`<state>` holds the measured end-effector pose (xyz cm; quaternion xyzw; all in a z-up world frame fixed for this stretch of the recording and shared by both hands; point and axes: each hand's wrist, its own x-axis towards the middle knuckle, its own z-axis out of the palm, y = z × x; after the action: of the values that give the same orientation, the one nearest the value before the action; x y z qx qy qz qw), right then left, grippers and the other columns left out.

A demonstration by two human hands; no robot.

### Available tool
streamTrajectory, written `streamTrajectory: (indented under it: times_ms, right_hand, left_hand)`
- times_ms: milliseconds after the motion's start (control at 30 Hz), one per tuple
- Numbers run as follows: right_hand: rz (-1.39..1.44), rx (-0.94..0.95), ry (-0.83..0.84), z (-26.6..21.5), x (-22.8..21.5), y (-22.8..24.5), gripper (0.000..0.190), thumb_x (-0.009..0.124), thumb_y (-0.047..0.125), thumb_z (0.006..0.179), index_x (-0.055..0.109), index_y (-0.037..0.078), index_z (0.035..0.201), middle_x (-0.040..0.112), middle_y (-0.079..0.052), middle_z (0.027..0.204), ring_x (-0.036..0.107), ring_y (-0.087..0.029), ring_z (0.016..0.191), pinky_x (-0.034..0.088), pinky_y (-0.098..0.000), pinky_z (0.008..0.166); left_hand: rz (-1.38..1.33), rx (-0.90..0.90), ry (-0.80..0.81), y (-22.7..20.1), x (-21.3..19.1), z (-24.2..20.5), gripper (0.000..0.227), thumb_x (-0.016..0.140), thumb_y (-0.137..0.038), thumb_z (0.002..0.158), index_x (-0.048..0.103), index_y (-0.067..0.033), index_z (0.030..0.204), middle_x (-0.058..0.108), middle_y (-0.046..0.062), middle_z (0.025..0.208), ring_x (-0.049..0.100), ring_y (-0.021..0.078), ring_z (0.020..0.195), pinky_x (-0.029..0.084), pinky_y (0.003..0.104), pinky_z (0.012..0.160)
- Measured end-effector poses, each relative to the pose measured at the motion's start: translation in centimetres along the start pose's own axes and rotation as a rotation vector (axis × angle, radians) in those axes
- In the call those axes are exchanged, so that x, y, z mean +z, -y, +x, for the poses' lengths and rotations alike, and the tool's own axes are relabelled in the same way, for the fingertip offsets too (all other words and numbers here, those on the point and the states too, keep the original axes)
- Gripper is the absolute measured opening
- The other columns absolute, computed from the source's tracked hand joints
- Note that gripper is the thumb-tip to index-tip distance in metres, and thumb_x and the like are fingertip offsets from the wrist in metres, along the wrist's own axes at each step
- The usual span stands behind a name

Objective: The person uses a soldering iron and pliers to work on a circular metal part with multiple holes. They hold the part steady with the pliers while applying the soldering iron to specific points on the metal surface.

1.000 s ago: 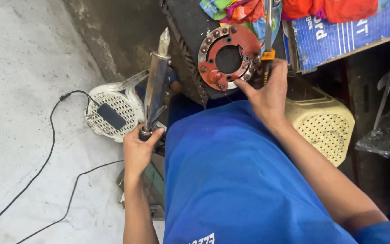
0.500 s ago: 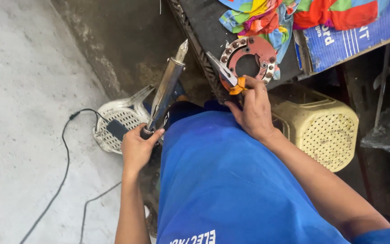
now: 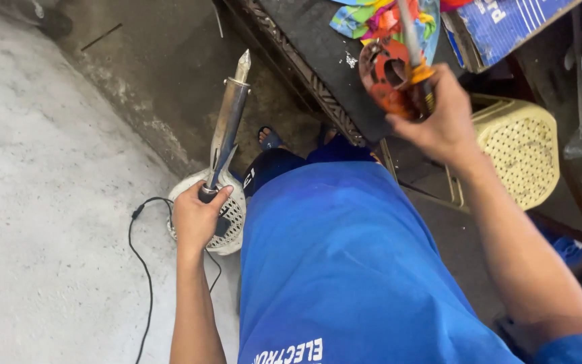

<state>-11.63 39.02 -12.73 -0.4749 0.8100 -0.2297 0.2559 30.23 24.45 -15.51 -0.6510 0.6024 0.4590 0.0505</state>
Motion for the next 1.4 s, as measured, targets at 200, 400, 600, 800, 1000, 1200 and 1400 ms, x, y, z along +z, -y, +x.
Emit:
streamTrajectory:
  times_ms: [200, 400, 600, 800, 1000, 1200, 1400]
  right_hand:
    - [0.43, 0.089, 0.031, 0.1, -5.0, -1.1, 0.06, 0.089, 0.001, 0.091, 0.047, 0.001, 0.134, 0.066, -0.015, 0.127, 0.068, -0.02, 0.116, 0.058, -0.029, 0.1]
    - [0.387, 0.222, 0.137, 0.3, -7.3, 0.5, 0.093, 0.089, 0.014, 0.076, 0.045, -0.002, 0.156, 0.063, -0.014, 0.132, 0.067, -0.026, 0.12, 0.053, -0.0391, 0.112]
    - [0.64, 0.278, 0.278, 1.3, -7.1, -0.7, 0.078, 0.089, 0.005, 0.073, 0.051, 0.002, 0.142, 0.066, -0.013, 0.127, 0.075, -0.028, 0.119, 0.063, -0.0373, 0.108]
    - [0.536, 0.083, 0.259, 3.6, -8.2, -2.0, 0.067, 0.111, 0.023, 0.06, 0.064, 0.001, 0.103, 0.07, -0.014, 0.083, 0.071, -0.022, 0.074, 0.059, -0.0335, 0.063]
    - [0.481, 0.15, 0.358, 3.6, -8.5, -2.6, 0.072, 0.111, 0.028, 0.057, 0.063, 0.004, 0.105, 0.071, -0.016, 0.083, 0.071, -0.026, 0.075, 0.058, -0.0371, 0.064]
    - [0.426, 0.237, 0.439, 2.7, -6.5, -0.9, 0.078, 0.112, 0.034, 0.054, 0.063, 0.006, 0.107, 0.072, -0.019, 0.084, 0.072, -0.032, 0.076, 0.057, -0.0415, 0.065]
    - [0.372, 0.286, 0.457, 3.2, -6.4, 1.5, 0.082, 0.112, 0.037, 0.052, 0.062, 0.007, 0.109, 0.074, -0.021, 0.087, 0.072, -0.036, 0.079, 0.057, -0.0459, 0.067]
  left_hand:
    - [0.262, 0.002, 0.058, -0.5, -0.2, 0.8, 0.081, 0.077, -0.066, 0.085, 0.072, -0.0114, 0.145, 0.08, 0.011, 0.075, 0.076, 0.0273, 0.094, 0.05, 0.043, 0.096]
    - [0.441, 0.134, 0.104, -3.4, 0.3, 0.3, 0.066, 0.072, -0.074, 0.085, 0.079, -0.0193, 0.122, 0.073, 0.0, 0.064, 0.07, 0.0202, 0.072, 0.049, 0.041, 0.074]
    - [0.547, 0.237, 0.091, -7.3, -0.3, 0.2, 0.051, 0.073, -0.071, 0.087, 0.081, -0.0224, 0.101, 0.08, 0.001, 0.076, 0.074, 0.0258, 0.079, 0.047, 0.042, 0.068]
    - [0.445, 0.184, 0.038, -11.2, -2.2, -0.6, 0.036, 0.093, -0.042, 0.082, 0.082, -0.0128, 0.1, 0.079, 0.018, 0.078, 0.077, 0.0427, 0.083, 0.056, 0.042, 0.072]
    - [0.696, 0.19, 0.037, -12.5, -4.4, -0.3, 0.032, 0.086, -0.05, 0.084, 0.081, -0.0219, 0.099, 0.079, 0.012, 0.078, 0.078, 0.0411, 0.087, 0.057, 0.044, 0.076]
    - [0.846, 0.207, 0.055, -14.1, -7.1, 0.3, 0.025, 0.084, -0.048, 0.085, 0.08, -0.0258, 0.097, 0.08, 0.005, 0.076, 0.08, 0.0351, 0.085, 0.056, 0.038, 0.081]
    - [0.926, 0.454, -0.084, -13.4, -8.5, 1.8, 0.028, 0.09, -0.045, 0.081, 0.076, -0.0245, 0.093, 0.075, 0.003, 0.073, 0.077, 0.031, 0.076, 0.056, 0.038, 0.075]
